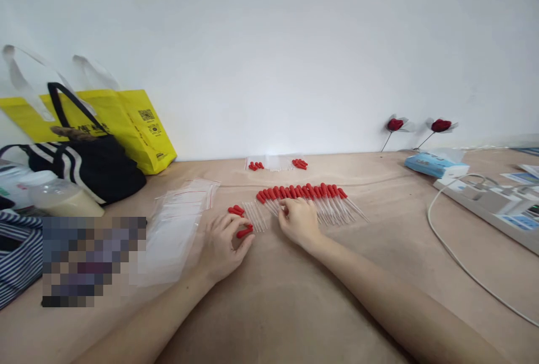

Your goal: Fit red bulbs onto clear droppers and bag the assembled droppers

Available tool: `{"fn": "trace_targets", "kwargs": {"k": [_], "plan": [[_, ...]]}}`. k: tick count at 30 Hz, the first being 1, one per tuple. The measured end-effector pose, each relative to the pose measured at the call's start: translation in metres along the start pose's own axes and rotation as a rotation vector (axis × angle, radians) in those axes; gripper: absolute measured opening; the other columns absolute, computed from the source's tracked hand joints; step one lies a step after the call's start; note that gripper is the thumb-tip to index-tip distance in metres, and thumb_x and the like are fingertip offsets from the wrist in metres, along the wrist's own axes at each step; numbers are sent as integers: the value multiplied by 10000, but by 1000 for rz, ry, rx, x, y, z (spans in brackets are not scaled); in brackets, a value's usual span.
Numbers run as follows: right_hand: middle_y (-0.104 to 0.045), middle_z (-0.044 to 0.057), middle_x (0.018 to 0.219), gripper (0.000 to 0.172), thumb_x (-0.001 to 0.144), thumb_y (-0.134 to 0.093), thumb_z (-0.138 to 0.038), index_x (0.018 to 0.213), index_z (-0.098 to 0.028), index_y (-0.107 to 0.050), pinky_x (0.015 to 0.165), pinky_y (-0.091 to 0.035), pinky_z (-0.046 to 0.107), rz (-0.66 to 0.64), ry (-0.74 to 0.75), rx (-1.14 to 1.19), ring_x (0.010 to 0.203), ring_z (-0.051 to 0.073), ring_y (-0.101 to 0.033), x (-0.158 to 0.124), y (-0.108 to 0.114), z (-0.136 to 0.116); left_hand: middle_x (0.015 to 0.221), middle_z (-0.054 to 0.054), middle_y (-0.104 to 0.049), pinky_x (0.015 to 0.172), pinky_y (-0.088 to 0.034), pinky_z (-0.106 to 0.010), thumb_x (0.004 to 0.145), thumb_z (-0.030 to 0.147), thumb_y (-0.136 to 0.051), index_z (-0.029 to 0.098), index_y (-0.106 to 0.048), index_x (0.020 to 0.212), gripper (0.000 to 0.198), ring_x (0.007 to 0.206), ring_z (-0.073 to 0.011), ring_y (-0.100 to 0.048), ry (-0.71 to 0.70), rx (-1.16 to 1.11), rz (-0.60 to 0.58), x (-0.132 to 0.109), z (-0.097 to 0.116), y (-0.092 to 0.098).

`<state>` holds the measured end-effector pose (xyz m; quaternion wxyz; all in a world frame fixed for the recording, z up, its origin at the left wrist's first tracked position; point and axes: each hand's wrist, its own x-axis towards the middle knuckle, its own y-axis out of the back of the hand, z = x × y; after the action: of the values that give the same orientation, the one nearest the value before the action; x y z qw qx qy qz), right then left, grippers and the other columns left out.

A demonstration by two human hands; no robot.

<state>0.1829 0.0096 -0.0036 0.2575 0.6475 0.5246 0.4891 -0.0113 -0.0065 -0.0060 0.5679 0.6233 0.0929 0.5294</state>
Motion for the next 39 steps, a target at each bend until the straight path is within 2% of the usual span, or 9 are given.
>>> {"fn": "trace_targets", "kwargs": {"k": [4, 8, 14, 19, 27, 33, 36, 39], "plan": [[-656, 70, 789, 206, 747, -453, -210, 897, -168, -588, 717, -252, 338, 14, -41, -53, 822, 216, -550, 14, -13, -12, 846, -37, -595, 753, -423, -352, 732, 254, -538, 196, -566, 848, 132, 826, -197, -551, 26, -25, -25, 0, -3, -1], [-653, 70, 784, 171, 735, -460, -205, 847, -173, -586, 720, -238, 343, 7, -50, -85, 812, 211, -552, 22, -20, -14, 814, -41, -599, 726, -435, -344, 726, 258, -542, 184, -565, 796, 104, 802, -199, -560, 62, -47, -27, 1, -7, -3], [-646, 77, 858, 174, 775, -432, -227, 828, -175, -589, 736, -232, 350, -3, -34, -107, 845, 206, -539, 23, -19, -16, 754, -17, -612, 675, -419, -311, 733, 255, -534, 191, -561, 732, 70, 721, -174, -560, 124, -38, -93, 3, -7, -2], [-651, 66, 870, 209, 784, -436, -298, 790, -191, -616, 751, -241, 359, -51, -15, -104, 856, 205, -536, 22, -17, -29, 797, -5, -655, 761, -355, -373, 754, 270, -520, 213, -594, 731, 97, 779, -196, -577, 161, 84, -129, 4, -3, 1], [-656, 164, 861, 255, 740, -485, -287, 832, -116, -650, 766, -248, 391, -199, -80, -158, 825, 243, -573, 31, -19, -45, 803, -3, -681, 825, -302, -398, 753, 253, -493, 235, -635, 760, 143, 784, -188, -583, 112, 104, -112, 3, -2, 3], [-665, 155, 856, 209, 739, -485, -199, 825, -123, -659, 793, -229, 399, -286, -78, -182, 853, 248, -581, 34, -21, -51, 751, 2, -685, 848, -295, -431, 716, 223, -508, 235, -649, 770, 152, 742, -188, -595, 94, 90, -65, 3, 1, 5], [-659, 172, 862, 218, 749, -456, -127, 843, -100, -651, 789, -234, 402, -289, -82, -190, 877, 262, -572, 32, -20, -56, 716, -3, -672, 842, -312, -432, 726, 213, -506, 218, -640, 769, 142, 722, -185, -583, 28, 71, -54, 3, 1, 6], [-626, 209, 932, 260, 785, -388, -93, 926, -57, -604, 779, -251, 405, -226, -65, -180, 925, 283, -538, 24, -14, -55, 756, -34, -651, 791, -368, -395, 767, 216, -482, 190, -626, 831, 160, 738, -184, -559, -53, 18, -40, 3, -1, 5]]}}
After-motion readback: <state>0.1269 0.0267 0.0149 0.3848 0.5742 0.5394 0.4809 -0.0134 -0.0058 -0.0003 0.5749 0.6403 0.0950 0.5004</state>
